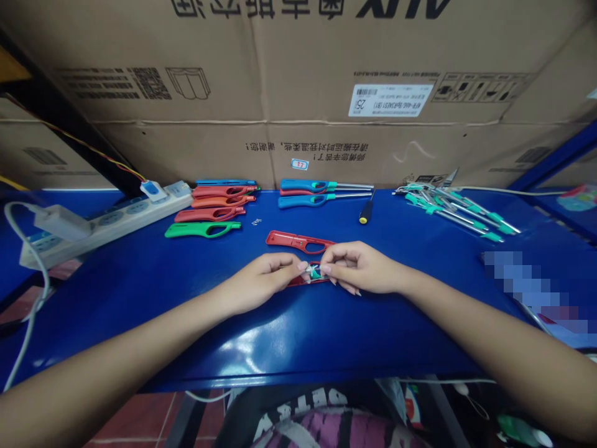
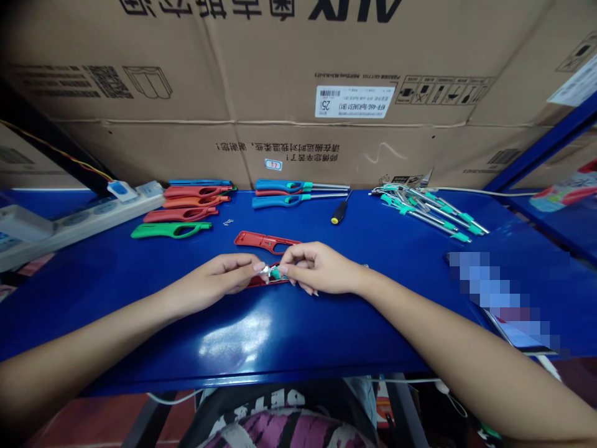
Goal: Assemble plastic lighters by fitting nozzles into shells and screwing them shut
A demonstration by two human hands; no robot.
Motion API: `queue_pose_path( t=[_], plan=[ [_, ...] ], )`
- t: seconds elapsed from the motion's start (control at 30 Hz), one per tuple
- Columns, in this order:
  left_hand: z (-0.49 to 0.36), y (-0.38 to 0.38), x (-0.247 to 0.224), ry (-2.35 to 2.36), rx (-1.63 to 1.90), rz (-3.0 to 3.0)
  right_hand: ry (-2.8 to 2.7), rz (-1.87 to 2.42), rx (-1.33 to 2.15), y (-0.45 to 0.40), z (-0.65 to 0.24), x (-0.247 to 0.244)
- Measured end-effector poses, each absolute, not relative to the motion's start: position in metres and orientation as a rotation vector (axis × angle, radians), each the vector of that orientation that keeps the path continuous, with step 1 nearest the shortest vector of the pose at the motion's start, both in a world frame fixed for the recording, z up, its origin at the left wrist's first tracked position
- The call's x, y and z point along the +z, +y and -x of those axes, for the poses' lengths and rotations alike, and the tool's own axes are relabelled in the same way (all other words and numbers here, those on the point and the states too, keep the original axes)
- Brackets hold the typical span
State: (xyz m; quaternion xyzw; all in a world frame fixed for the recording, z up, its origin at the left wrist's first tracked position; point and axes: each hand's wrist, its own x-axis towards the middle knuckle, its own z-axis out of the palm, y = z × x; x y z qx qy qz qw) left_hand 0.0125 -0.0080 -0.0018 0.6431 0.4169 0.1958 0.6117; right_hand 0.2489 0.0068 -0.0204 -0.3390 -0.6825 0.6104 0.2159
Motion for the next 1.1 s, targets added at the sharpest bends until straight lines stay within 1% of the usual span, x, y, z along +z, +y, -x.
queue_pose_path(
  t=[0.23,1.1],
  plan=[
    [-0.014,-0.0104,-0.0011,1.017,0.484,-1.508,-1.935,0.925,1.647,0.0069,-0.2483,-0.0182],
    [-0.0143,-0.0098,-0.0009,1.0,0.492,-1.492,-1.916,0.943,1.657,0.0071,-0.2486,-0.0156]
  ],
)
